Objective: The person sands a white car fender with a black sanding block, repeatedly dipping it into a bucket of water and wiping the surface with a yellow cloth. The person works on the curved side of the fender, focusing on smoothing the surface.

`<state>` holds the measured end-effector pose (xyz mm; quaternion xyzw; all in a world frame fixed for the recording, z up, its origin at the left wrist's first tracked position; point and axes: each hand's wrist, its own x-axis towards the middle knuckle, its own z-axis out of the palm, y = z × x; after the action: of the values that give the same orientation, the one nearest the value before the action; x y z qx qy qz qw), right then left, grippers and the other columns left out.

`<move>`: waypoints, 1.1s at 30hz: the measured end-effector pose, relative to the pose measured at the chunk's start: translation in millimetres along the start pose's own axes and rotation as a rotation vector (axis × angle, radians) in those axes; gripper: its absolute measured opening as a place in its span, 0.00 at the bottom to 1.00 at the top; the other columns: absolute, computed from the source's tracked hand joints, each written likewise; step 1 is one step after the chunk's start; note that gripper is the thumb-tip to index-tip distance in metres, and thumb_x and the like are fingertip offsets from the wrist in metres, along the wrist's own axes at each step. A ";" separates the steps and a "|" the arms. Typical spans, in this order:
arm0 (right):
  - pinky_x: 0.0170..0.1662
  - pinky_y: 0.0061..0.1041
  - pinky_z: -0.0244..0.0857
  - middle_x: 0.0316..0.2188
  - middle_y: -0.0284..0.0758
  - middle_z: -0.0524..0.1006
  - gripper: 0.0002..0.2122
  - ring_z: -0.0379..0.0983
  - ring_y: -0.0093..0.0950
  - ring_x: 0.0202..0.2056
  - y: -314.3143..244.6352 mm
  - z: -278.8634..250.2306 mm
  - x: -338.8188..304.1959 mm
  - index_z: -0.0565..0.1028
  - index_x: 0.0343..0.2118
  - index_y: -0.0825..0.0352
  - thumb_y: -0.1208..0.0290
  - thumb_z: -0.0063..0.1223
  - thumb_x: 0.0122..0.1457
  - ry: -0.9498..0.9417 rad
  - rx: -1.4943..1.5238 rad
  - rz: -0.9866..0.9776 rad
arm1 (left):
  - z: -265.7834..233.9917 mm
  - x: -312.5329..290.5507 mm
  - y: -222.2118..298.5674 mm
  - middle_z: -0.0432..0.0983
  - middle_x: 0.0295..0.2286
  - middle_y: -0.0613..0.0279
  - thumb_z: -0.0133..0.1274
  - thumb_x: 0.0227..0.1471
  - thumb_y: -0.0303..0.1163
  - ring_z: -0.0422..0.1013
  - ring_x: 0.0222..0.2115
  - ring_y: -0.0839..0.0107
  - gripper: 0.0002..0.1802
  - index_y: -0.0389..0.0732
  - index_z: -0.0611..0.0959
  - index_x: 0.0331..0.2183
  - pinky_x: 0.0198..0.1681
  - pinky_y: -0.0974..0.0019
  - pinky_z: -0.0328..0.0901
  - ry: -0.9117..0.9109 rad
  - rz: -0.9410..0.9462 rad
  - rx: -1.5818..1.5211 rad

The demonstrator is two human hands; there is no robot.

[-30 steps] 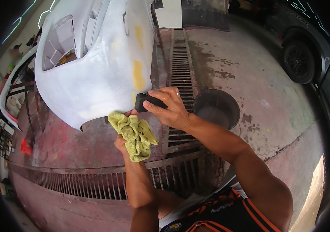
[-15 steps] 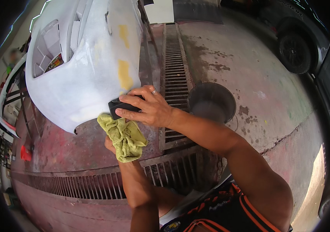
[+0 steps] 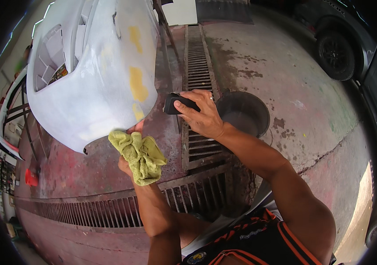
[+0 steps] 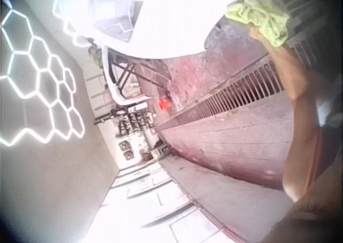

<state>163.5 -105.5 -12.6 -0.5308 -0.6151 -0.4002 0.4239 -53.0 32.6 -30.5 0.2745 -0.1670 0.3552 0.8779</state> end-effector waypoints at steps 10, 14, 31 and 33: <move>0.50 0.37 0.65 0.57 0.38 0.77 0.31 0.74 0.38 0.52 -56.0 41.5 66.4 0.82 0.60 0.50 0.74 0.76 0.49 0.102 0.126 -0.071 | -1.2 -11.0 -1.7 0.75 0.57 0.41 0.60 0.47 0.45 0.77 0.52 0.54 0.45 0.31 0.73 0.62 0.48 0.55 0.81 0.154 -0.003 0.034; 0.49 0.36 0.64 0.55 0.36 0.78 0.30 0.74 0.38 0.51 -28.6 37.4 18.7 0.83 0.59 0.49 0.74 0.75 0.50 0.065 0.087 -0.046 | -1.4 -11.4 -1.4 0.70 0.61 0.40 0.60 0.50 0.46 0.76 0.55 0.54 0.45 0.31 0.71 0.64 0.49 0.55 0.82 0.110 0.007 0.043; 0.52 0.37 0.65 0.56 0.37 0.78 0.32 0.73 0.39 0.50 -55.9 43.5 111.2 0.83 0.58 0.51 0.69 0.80 0.45 0.126 0.115 -0.087 | 5.5 -7.0 1.9 0.64 0.65 0.32 0.63 0.42 0.46 0.67 0.66 0.51 0.53 0.28 0.68 0.65 0.53 0.57 0.80 0.155 -0.015 0.184; 0.52 0.38 0.65 0.56 0.38 0.78 0.34 0.73 0.39 0.50 -38.0 44.0 61.0 0.83 0.59 0.51 0.70 0.80 0.44 0.136 0.128 -0.030 | 12.5 -5.3 4.2 0.64 0.65 0.31 0.63 0.41 0.46 0.72 0.60 0.52 0.54 0.28 0.67 0.66 0.50 0.58 0.81 0.134 -0.028 0.166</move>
<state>116.9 -49.3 29.4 -0.4652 -0.6171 -0.4013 0.4917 -60.9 24.8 -21.6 0.3241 -0.0739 0.3729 0.8662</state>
